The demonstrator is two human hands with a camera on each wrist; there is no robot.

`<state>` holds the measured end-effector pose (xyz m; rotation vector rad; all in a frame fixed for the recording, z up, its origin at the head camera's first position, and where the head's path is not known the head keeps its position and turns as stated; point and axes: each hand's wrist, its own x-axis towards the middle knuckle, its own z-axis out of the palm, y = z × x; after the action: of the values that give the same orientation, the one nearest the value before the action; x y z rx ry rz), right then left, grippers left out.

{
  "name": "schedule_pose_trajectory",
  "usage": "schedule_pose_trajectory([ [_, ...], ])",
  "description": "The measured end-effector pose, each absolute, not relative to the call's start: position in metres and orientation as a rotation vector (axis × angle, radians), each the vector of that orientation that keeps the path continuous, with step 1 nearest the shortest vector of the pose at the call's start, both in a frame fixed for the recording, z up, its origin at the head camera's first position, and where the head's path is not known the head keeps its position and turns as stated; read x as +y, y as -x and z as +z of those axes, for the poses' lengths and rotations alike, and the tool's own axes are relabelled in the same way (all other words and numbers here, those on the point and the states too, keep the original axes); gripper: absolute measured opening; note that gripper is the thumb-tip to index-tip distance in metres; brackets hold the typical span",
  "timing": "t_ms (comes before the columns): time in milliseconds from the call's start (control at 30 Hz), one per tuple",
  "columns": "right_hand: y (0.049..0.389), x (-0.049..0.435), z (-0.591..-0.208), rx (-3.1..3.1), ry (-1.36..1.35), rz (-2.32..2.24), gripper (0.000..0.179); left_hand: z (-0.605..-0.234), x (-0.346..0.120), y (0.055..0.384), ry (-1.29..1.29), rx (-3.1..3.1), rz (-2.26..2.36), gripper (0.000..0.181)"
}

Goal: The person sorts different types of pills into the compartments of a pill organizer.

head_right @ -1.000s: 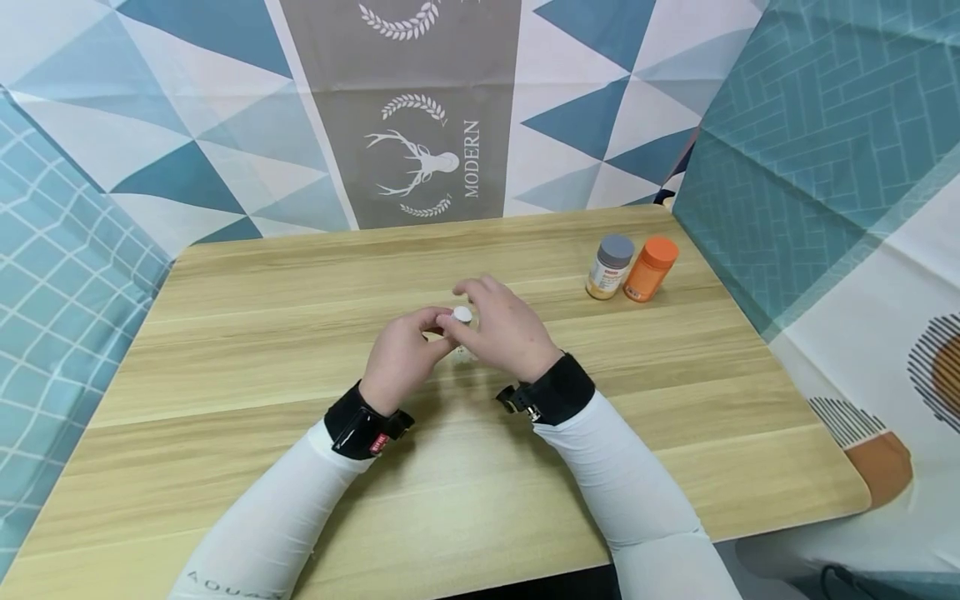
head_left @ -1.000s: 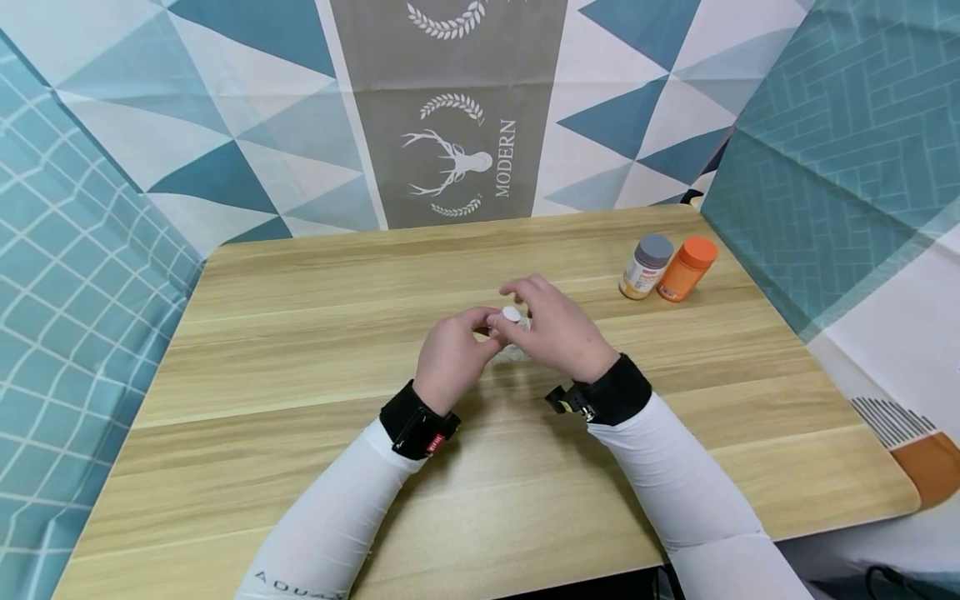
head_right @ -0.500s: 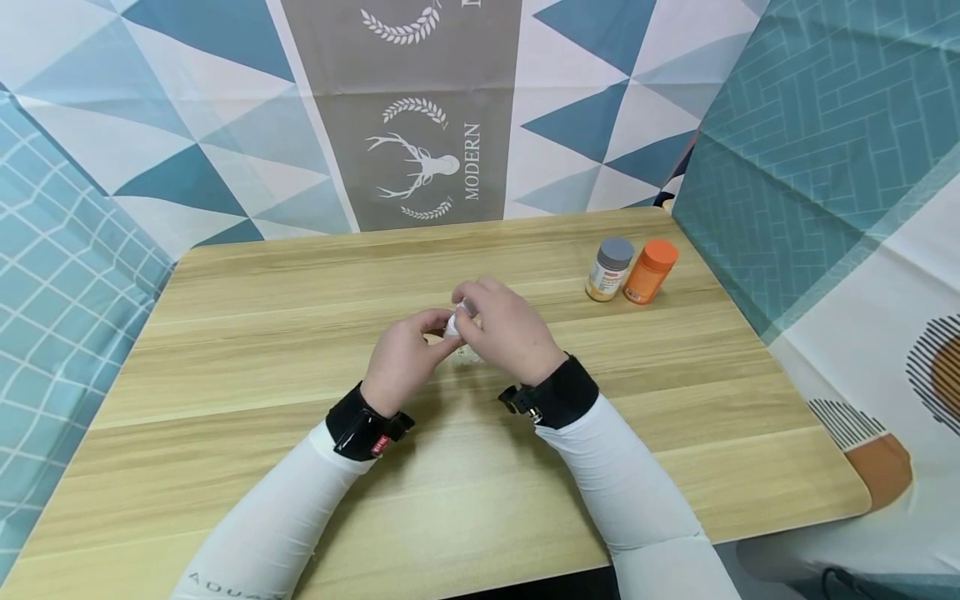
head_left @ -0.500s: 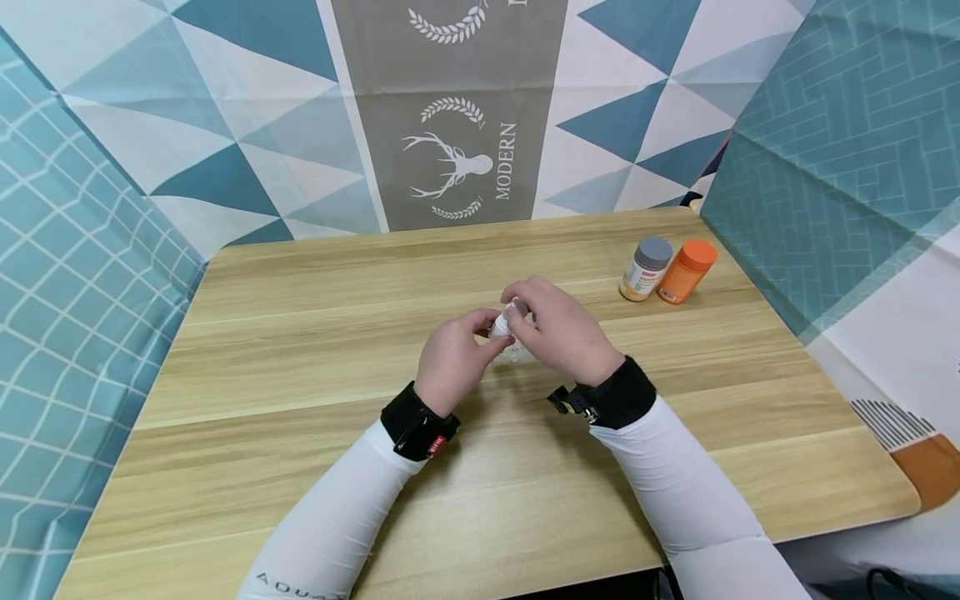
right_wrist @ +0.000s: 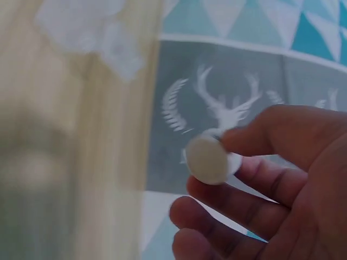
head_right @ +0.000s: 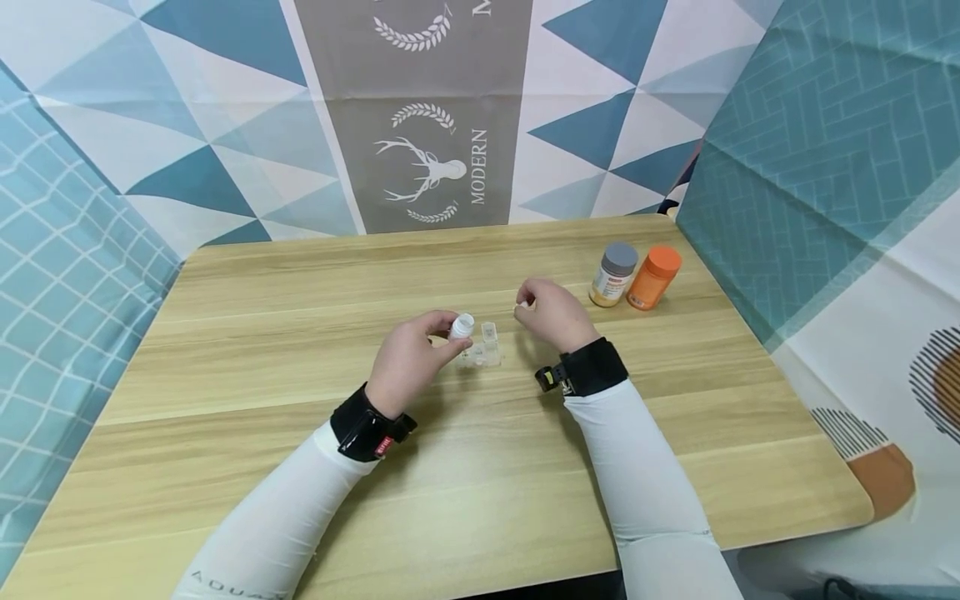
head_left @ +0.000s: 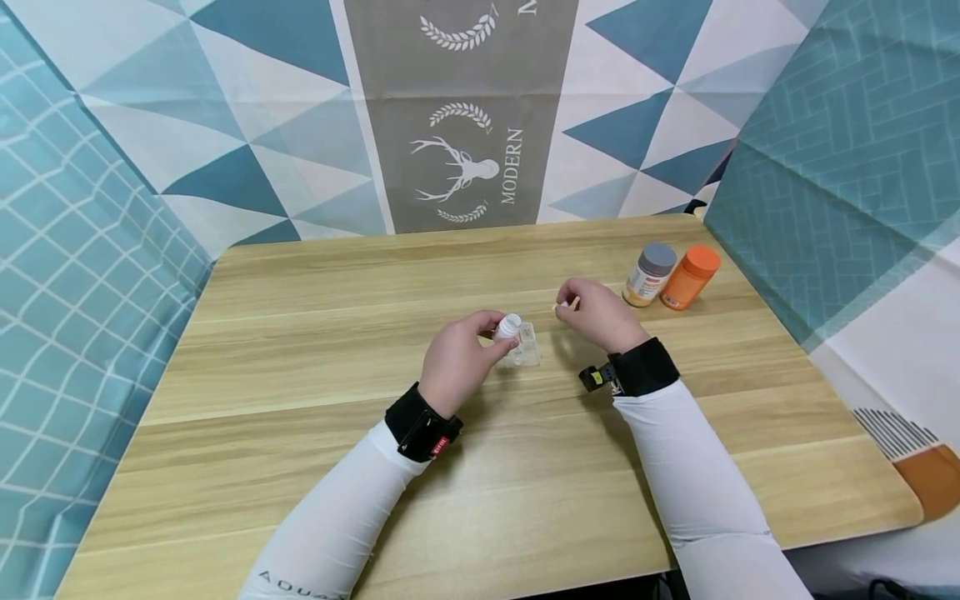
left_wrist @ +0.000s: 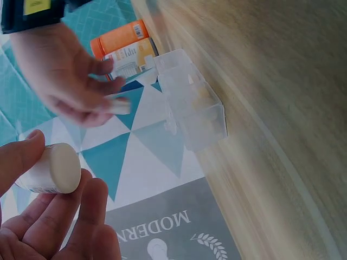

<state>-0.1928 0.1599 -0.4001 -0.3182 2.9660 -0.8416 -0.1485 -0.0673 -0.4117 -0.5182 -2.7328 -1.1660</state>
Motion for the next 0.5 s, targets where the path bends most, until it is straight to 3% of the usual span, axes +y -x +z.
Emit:
schedule_pose_trajectory([
  [500, 0.212, 0.163, -0.446, 2.87, 0.257, -0.642, 0.012, -0.412, -0.067, 0.147, 0.51, -2.785, -1.123, 0.036],
])
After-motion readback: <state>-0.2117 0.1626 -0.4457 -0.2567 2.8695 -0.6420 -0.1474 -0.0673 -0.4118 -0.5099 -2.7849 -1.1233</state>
